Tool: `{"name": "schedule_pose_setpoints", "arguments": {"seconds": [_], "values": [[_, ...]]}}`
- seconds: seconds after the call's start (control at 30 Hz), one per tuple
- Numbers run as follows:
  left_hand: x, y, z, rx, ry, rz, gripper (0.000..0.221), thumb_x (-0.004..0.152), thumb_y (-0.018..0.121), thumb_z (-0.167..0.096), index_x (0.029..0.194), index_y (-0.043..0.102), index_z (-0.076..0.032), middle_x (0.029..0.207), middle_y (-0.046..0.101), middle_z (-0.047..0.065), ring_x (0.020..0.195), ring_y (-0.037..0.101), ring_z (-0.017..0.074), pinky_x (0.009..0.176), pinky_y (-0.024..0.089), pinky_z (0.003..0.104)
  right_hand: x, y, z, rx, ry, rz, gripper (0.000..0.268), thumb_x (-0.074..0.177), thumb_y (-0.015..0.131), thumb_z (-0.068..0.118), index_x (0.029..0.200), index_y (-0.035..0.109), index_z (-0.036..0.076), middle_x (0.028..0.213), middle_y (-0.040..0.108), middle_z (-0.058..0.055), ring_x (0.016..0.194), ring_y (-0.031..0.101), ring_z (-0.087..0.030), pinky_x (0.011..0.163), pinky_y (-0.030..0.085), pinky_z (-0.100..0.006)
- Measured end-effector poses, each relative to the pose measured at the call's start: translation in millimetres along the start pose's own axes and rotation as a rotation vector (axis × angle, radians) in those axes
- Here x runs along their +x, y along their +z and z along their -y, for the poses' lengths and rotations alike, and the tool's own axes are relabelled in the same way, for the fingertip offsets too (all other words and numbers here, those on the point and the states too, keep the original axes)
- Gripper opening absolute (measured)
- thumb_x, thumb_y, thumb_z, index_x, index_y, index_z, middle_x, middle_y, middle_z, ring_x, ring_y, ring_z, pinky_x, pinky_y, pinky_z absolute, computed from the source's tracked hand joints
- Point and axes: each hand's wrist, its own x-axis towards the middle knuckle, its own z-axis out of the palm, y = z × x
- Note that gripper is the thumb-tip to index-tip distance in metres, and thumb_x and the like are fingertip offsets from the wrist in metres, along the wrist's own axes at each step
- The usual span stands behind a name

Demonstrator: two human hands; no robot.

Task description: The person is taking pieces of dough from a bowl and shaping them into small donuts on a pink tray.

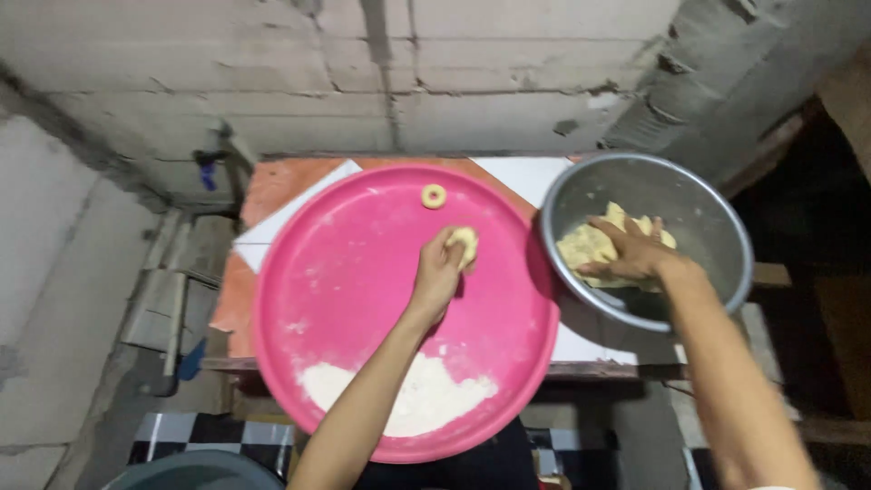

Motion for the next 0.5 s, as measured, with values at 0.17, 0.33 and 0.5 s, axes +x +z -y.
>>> {"name": "schedule_pose_setpoints", "arguments": {"seconds": [0.17, 0.33, 0.5], "values": [[-58.6, -51.1, -48.8, -0.034, -0.169, 0.066, 0.046, 0.099, 0.048, 0.0, 0.143, 0.044, -0.011, 0.11, 0.058, 0.006, 0.075, 0.055, 0.0082, 0.06, 0.049, 0.018, 23.9, -5.1, -15.7, -0.049, 0.027, -0.159, 0.113, 0.067, 0.082, 0.068, 0.159, 0.02, 0.045, 0.17, 0.015, -0.01, 0.157, 0.006, -0.04, 0.121, 0.004, -0.069], [-60.3, -73.6, -51.3, 0.333, -0.117, -0.066, 0.032, 0.103, 0.045, -0.008, 0.131, 0.06, -0.005, 0.085, 0.067, 0.006, 0.066, 0.061, 0.0112, 0.055, 0.049, 0.025, -77.9, -9.7, 119.3, 0.562, -0.336, -0.753, 0.046, 0.095, 0.067, 0.012, 0.139, 0.058, 0.003, 0.123, 0.057, -0.021, 0.109, 0.058, -0.034, 0.088, 0.051, -0.047], [-24.4, -78.6, 1.9, 0.869, 0.375, -0.018, 0.031, 0.108, 0.044, -0.023, 0.119, 0.071, -0.015, 0.114, 0.062, 0.009, 0.12, 0.049, 0.0308, 0.109, 0.039, 0.041, -127.2, 49.7, 255.9, 1.383, -0.515, 0.202, 0.078, 0.1, 0.046, 0.046, 0.163, 0.015, 0.013, 0.154, 0.033, -0.033, 0.138, 0.047, -0.05, 0.105, 0.047, -0.061]]}}
